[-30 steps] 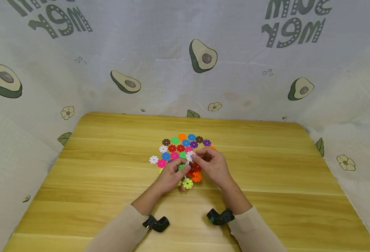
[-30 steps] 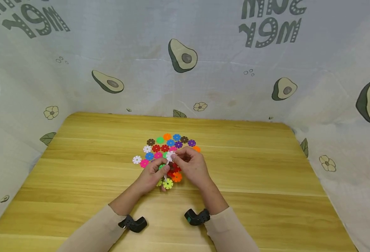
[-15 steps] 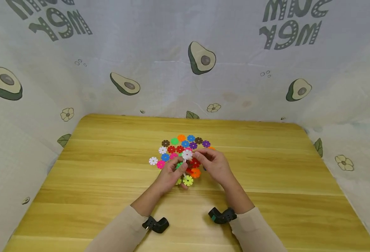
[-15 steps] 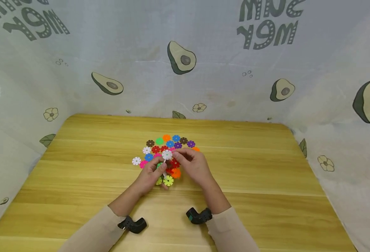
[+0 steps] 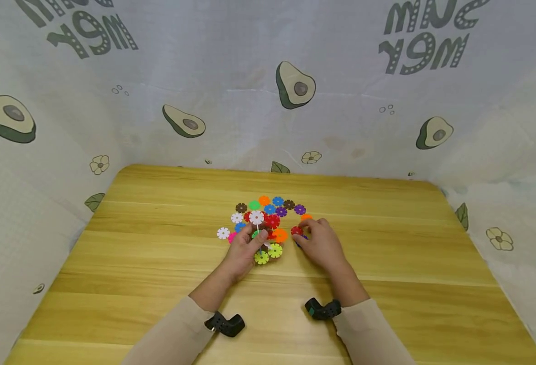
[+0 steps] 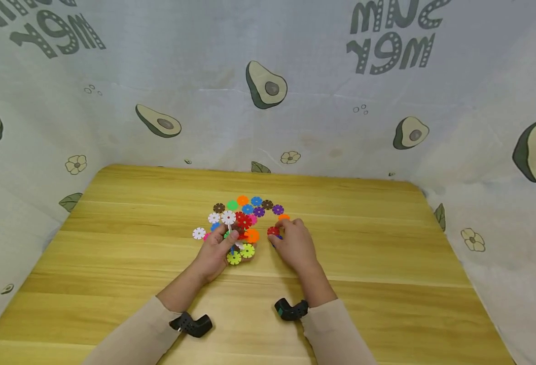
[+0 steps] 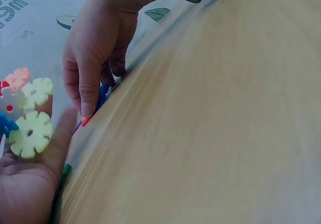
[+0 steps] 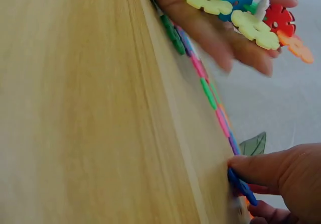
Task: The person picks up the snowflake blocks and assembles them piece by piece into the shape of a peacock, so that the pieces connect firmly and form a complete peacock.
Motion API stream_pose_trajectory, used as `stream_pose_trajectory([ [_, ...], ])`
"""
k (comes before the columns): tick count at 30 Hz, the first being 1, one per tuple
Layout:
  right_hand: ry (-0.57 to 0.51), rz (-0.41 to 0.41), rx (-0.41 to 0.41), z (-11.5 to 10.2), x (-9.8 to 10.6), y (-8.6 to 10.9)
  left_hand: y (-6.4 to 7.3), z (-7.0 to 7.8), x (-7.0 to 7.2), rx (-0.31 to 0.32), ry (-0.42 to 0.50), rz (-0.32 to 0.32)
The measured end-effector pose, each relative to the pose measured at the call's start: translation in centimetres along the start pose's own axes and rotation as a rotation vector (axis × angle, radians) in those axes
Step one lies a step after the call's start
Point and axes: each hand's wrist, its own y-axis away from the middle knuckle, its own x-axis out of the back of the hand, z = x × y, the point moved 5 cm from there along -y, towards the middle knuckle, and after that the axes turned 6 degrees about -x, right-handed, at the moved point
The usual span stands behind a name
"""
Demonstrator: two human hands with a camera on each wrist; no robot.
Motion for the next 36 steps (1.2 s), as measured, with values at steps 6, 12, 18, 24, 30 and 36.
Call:
stream_pose_trajectory([
  [6, -0.078, -0.011, -0.013, -0.3, -0.1, 0.1, 0.0, 0.1, 0.1, -0.027, 0.078, 0.048],
  [12, -0.209, -0.022, 0.014, -0.6, -0.2, 0.1, 0.0, 0.1, -0.1, 0.006, 0.141, 0.011],
  [18, -0.430, 0.035, 0.011, -0.4, 0.4, 0.0, 0.1, 0.3, -0.4, 0.008, 0.149, -0.042],
  [24, -0.866, 0.020, 0.103, -0.8, 1.3, 0.0, 0.1, 0.3, -0.4, 0.040, 0.168, -0.060],
  [30, -1.014, -0.083, 0.175, -1.5, 1.3, 0.3, 0.2, 0.1, -0.4, 0.065, 0.206, -0.095],
  [36, -1.022, -0.112, 0.160, -1.6, 1.0, 0.5, 0.3, 0.0, -0.4, 0.084, 0.244, -0.115],
])
